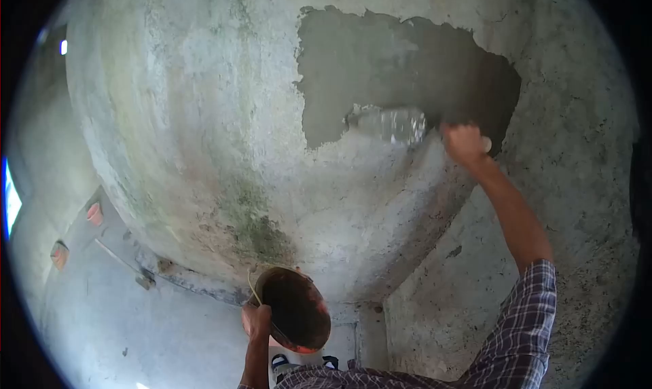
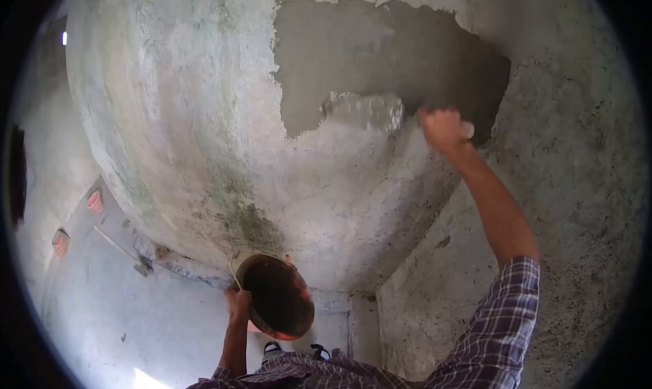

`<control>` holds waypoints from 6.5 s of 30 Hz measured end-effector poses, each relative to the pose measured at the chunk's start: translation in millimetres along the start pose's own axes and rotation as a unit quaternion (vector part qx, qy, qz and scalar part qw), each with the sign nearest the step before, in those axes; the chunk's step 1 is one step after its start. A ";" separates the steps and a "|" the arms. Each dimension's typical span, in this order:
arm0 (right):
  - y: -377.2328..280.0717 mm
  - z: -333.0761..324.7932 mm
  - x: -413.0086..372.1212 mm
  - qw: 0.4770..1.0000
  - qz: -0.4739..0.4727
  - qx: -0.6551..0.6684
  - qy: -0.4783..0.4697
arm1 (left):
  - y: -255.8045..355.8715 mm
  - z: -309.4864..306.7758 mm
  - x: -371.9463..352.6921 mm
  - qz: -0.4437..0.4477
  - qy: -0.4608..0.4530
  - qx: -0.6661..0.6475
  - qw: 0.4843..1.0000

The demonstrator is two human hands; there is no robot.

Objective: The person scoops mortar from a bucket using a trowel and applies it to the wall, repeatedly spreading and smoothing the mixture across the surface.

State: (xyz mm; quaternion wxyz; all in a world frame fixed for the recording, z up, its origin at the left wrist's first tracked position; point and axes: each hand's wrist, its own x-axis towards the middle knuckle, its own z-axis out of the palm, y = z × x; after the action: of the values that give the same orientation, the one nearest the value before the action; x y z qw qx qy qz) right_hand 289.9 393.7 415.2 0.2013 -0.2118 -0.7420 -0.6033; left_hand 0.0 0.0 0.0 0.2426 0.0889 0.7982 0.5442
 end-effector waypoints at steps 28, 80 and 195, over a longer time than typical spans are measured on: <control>-427.7 -271.6 -427.1 0.336 0.610 0.521 -0.493 | 123.0 -24.2 -48.5 0.166 -0.124 -0.102 0.973; -348.7 -216.3 -216.0 0.711 0.075 0.613 -0.337 | 193.6 9.5 -116.5 0.243 -0.262 -0.011 0.934; -196.0 -17.9 -18.1 0.879 0.346 0.172 -0.279 | -29.1 -99.4 98.0 -0.006 -0.064 -0.180 0.982</control>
State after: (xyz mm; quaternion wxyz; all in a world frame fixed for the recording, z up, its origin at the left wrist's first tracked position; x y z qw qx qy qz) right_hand 196.5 339.2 249.8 0.2151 -0.5770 -0.7389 -0.2737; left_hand -129.5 -53.7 -26.1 0.3081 0.0737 0.6704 0.6710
